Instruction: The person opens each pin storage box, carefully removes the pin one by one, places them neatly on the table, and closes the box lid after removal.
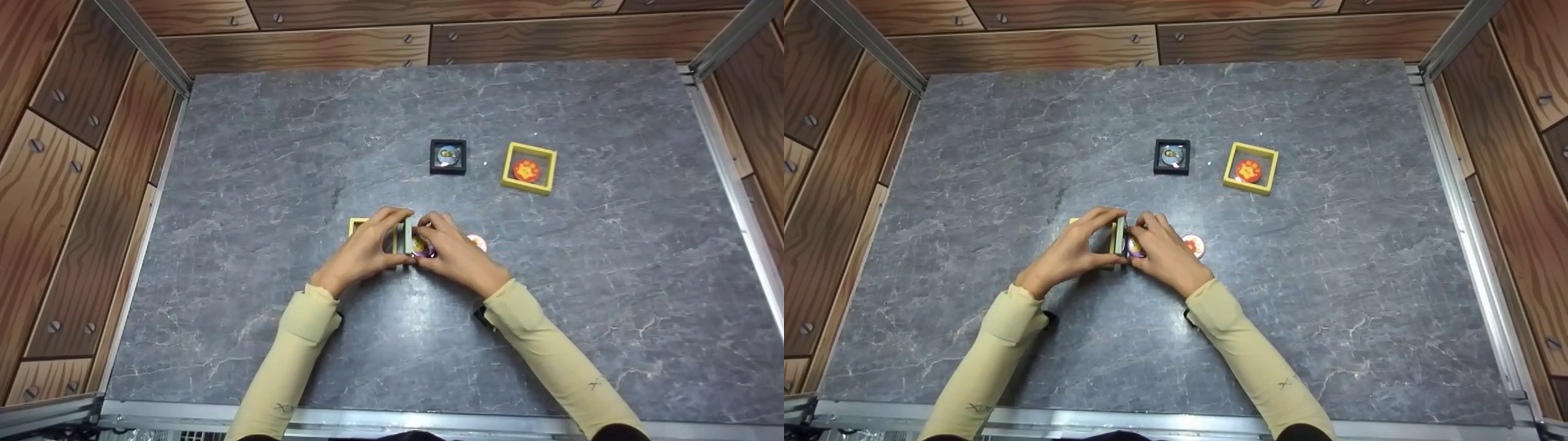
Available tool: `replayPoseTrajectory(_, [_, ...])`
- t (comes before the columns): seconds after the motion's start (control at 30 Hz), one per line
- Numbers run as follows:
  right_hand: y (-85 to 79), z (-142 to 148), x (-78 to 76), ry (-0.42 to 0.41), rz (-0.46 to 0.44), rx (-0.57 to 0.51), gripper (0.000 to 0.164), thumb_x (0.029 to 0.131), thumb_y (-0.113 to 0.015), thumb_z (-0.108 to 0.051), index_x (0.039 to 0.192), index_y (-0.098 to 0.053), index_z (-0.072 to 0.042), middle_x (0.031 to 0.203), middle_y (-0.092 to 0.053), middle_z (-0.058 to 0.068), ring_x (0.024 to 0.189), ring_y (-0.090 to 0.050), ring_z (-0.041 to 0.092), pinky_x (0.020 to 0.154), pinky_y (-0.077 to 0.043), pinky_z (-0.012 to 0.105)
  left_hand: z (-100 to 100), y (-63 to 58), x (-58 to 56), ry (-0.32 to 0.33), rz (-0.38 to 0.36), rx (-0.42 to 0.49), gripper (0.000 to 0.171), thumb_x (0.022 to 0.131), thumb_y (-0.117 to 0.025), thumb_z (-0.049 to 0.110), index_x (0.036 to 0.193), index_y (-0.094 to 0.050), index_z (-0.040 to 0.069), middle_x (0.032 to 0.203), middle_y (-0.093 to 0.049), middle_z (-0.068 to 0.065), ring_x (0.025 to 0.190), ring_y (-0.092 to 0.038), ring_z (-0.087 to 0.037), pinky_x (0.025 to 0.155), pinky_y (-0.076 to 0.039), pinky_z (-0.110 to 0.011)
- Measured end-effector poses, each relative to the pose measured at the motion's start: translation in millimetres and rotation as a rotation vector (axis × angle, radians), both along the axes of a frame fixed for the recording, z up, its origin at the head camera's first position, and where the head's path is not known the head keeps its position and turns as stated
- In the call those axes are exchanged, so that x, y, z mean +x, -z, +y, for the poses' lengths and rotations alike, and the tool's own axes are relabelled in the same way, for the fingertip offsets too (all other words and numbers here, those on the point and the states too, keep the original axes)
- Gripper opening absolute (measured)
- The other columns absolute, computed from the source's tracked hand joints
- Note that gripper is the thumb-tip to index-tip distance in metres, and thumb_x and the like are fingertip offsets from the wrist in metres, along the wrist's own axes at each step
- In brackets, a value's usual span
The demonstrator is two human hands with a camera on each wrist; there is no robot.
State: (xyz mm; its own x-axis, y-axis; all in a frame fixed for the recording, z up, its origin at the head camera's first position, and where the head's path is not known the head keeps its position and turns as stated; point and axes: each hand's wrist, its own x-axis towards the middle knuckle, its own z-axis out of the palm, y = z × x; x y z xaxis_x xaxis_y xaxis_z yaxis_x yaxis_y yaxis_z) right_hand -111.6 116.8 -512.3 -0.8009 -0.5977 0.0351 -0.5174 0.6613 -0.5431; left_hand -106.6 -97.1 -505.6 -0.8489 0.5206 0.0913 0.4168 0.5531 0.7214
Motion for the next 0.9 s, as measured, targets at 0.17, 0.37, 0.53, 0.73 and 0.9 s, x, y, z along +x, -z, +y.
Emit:
replayPoseTrajectory(0.17, [1.9, -1.1, 0.5, 0.008, 0.017, -0.02, 0.032, 0.082, -0.075, -0.016, 0.109, -0.067, -0.001, 0.119, -0.055, 0.013, 0.107, -0.049, 0.029, 0.095, -0.049, 0.042, 0.7, -0.1, -0.7, 0.003, 0.002, 0.004, 0.082, 0.077, -0.082, 0.035, 0.146, -0.045, 0.01, 0.142, -0.051, -0.002, 0.133, -0.05, -0.018, 0.118, -0.038, -0.032])
replayPoseTrajectory(0.37, [4.4, -1.1, -0.2, 0.034, -0.002, -0.023, 0.035, 0.078, -0.076, -0.017, 0.108, -0.067, -0.003, 0.113, -0.055, 0.011, 0.104, -0.048, 0.027, 0.09, -0.049, 0.038, 1.8, 0.6, -1.7, 0.003, 0.005, -0.001, 0.082, 0.077, -0.082, 0.035, 0.146, -0.045, 0.012, 0.141, -0.051, -0.001, 0.131, -0.051, -0.017, 0.117, -0.039, -0.031])
replayPoseTrajectory(0.53, [5.4, -0.3, -0.5, 0.043, -0.009, -0.03, 0.039, 0.073, -0.079, -0.018, 0.107, -0.067, -0.002, 0.11, -0.055, 0.011, 0.102, -0.048, 0.027, 0.088, -0.048, 0.037, 2.7, 0.9, -2.8, 0.005, 0.007, -0.004, 0.082, 0.076, -0.082, 0.036, 0.146, -0.046, 0.011, 0.141, -0.052, -0.002, 0.131, -0.051, -0.017, 0.116, -0.04, -0.031])
replayPoseTrajectory(0.73, [2.1, 3.0, 1.7, 0.075, -0.007, -0.047, 0.043, 0.072, -0.078, -0.02, 0.109, -0.067, -0.002, 0.109, -0.055, 0.009, 0.103, -0.049, 0.026, 0.089, -0.049, 0.037, 3.5, 0.8, -3.4, 0.004, -0.005, -0.001, 0.082, 0.077, -0.082, 0.035, 0.146, -0.045, 0.013, 0.141, -0.051, -0.002, 0.13, -0.051, -0.017, 0.116, -0.04, -0.032])
replayPoseTrajectory(0.9, [-0.5, 8.0, 1.6, 0.089, -0.014, -0.064, 0.045, 0.074, -0.078, -0.021, 0.113, -0.067, -0.001, 0.109, -0.055, 0.01, 0.105, -0.05, 0.026, 0.092, -0.05, 0.037, 3.1, 0.8, -2.9, -0.002, -0.001, -0.005, 0.082, 0.077, -0.083, 0.033, 0.146, -0.045, 0.014, 0.14, -0.051, -0.001, 0.13, -0.051, -0.017, 0.116, -0.04, -0.032])
